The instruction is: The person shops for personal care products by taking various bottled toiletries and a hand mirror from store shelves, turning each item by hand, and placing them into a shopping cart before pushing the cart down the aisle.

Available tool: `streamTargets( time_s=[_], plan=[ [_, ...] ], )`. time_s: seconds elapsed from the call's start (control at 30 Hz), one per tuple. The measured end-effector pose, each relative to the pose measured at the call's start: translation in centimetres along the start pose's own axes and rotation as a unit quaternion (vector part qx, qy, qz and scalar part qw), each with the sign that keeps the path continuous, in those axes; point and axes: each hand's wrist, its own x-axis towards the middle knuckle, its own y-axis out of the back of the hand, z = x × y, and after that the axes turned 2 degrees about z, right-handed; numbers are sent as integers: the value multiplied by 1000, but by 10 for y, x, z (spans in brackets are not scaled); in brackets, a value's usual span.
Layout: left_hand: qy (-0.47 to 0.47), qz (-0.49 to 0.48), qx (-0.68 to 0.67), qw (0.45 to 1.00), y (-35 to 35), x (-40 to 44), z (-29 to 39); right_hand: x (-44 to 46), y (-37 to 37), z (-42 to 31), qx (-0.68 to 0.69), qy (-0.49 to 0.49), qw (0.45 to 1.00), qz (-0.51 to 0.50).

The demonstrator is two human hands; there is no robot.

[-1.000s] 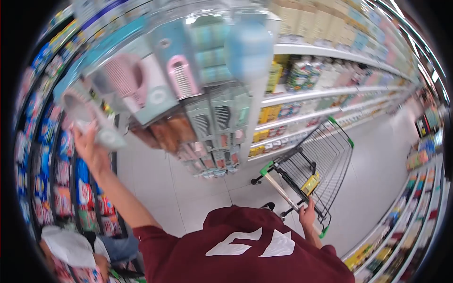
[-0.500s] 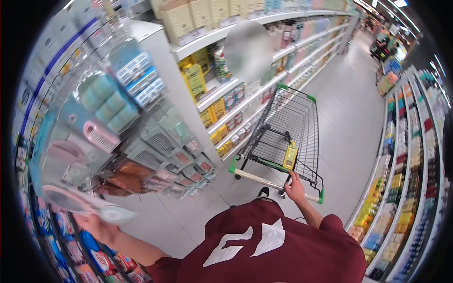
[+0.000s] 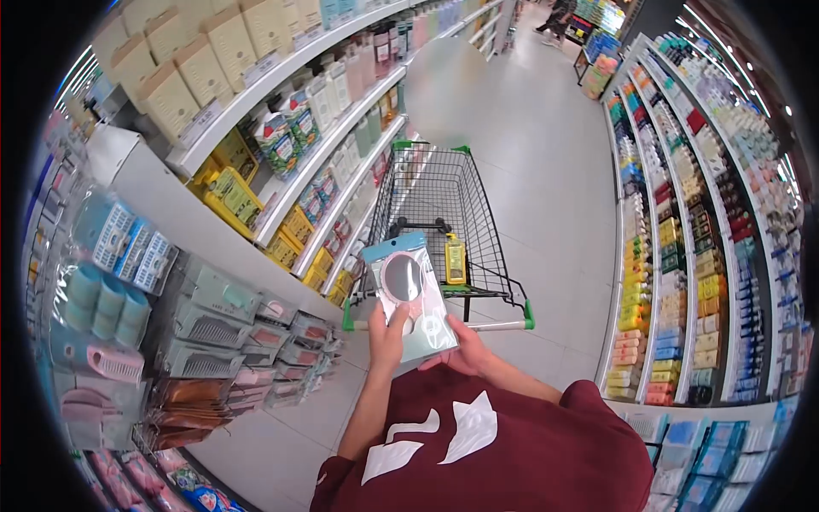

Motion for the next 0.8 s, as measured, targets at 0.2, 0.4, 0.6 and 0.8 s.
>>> streamTargets(
  time_s=[0.2,0.4,0.6,0.8],
  plan=[
    [-16,-76,79,994,-4,6,-3,-18,-4,-6,-84,73,993,25],
    [72,-108,-43,991,-20,16,-17,-3,-14,-27,-77,112,979,155],
    [63,-143,-72,985,-50,38,-19,6,-4,-69,-138,165,954,207],
    [52,-144,-58,987,-83,70,-16,11,9,-101,-155,233,937,210]
  ],
)
